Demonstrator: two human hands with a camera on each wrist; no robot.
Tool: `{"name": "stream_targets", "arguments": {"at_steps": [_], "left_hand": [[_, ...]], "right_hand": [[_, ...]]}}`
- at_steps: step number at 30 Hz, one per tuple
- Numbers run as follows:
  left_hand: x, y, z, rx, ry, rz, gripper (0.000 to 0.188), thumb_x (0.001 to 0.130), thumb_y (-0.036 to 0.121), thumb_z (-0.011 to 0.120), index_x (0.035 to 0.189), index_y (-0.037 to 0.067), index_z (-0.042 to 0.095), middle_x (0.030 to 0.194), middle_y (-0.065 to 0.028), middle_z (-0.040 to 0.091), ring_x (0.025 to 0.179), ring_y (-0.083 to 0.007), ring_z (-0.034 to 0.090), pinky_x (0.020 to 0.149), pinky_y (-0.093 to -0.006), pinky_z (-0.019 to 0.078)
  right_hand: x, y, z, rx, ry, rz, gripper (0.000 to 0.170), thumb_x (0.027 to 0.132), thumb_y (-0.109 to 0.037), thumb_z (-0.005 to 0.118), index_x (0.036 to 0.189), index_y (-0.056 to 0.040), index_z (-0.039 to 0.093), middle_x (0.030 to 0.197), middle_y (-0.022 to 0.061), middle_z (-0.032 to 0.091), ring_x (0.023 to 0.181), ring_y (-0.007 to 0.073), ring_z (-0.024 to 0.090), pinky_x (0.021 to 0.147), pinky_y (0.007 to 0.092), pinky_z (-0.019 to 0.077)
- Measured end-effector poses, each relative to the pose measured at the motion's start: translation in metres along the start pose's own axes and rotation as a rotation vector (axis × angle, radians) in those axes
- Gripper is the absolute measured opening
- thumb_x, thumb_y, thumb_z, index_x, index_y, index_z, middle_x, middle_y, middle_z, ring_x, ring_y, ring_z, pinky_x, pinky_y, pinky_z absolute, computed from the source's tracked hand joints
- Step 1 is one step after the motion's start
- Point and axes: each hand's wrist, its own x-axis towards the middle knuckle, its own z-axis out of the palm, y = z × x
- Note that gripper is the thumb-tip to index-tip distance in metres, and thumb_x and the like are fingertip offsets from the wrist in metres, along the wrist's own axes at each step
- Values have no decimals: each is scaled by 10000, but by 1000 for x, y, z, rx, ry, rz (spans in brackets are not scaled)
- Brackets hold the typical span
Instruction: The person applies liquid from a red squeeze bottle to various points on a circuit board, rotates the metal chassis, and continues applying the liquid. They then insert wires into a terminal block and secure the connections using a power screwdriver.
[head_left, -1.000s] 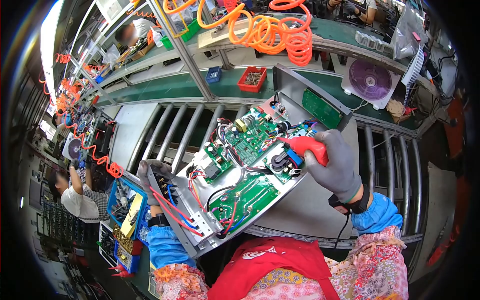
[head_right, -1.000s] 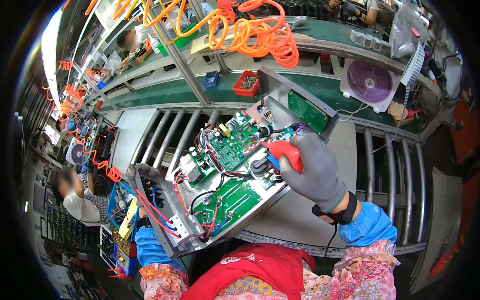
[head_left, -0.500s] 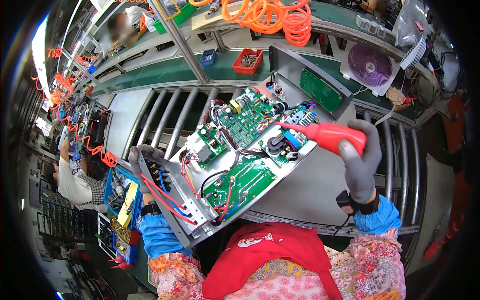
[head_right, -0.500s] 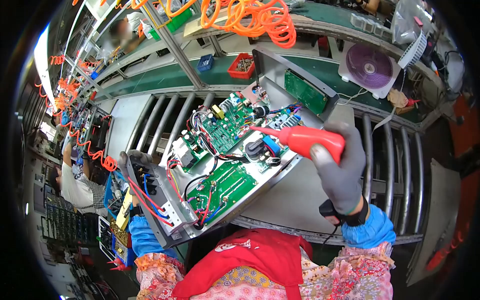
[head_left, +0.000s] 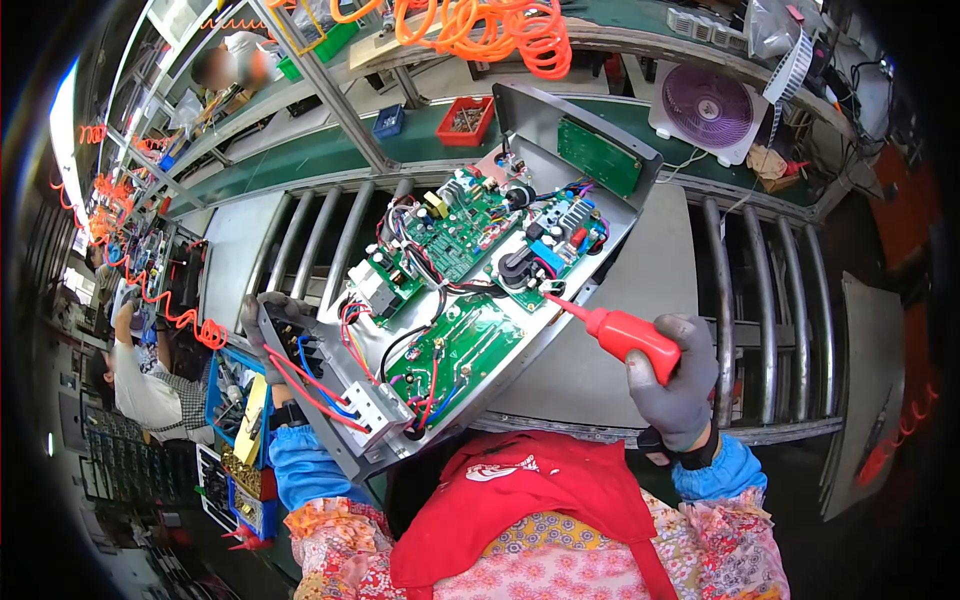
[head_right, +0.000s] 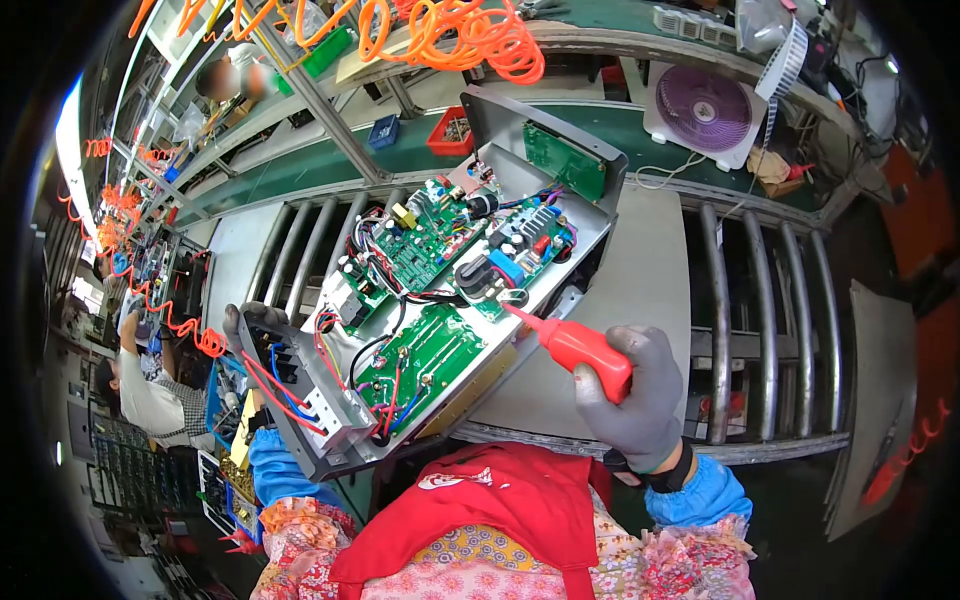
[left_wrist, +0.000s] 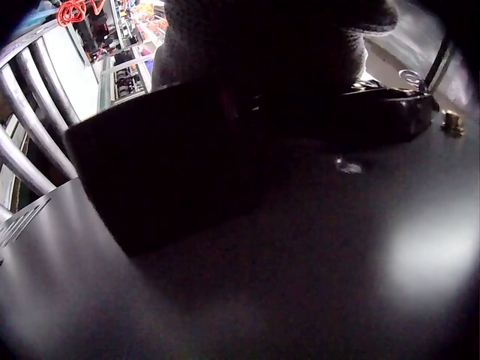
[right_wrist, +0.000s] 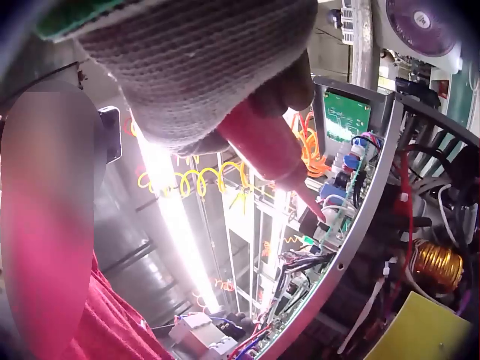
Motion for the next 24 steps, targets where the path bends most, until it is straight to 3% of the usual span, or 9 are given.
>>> {"name": "stream_targets", "arguments": {"at_steps": [10, 15, 22, 24], "left_hand": [[1, -3, -4, -53, 38, -30, 558, 922, 581, 557, 809, 46, 667, 628, -96, 584, 661, -253, 580, 606, -374, 487], [7, -2, -22, -18, -172, -50, 520, 941, 566, 568, 903, 61, 690, 722, -81, 617, 777, -236, 592, 676, -353, 506], [6, -1, -21, 5, -117, -36, 520, 943, 572, 564, 906, 69, 691, 734, -83, 621, 778, -238, 587, 663, -359, 506], [4, -3, -13, 12, -27, 1, 541, 944, 564, 552, 849, 46, 675, 667, -95, 594, 705, -259, 588, 633, -375, 496]], "right_hand": [[-3, -3, 5, -36, 60, -24, 397, 687, -34, 737, 1043, -6, 562, 884, 173, 595, 735, 320, 612, 640, 389, 502], [-2, -5, 5, -64, 56, -72, 399, 692, -43, 742, 1043, -5, 556, 867, 172, 596, 731, 327, 613, 638, 392, 504], [-5, -7, 5, -100, 64, -112, 446, 695, -44, 747, 1086, -7, 536, 873, 180, 604, 741, 341, 619, 639, 403, 512], [-7, -7, 5, -120, 70, -103, 457, 694, -43, 748, 1096, -7, 532, 885, 185, 606, 753, 347, 623, 648, 408, 516]]}}
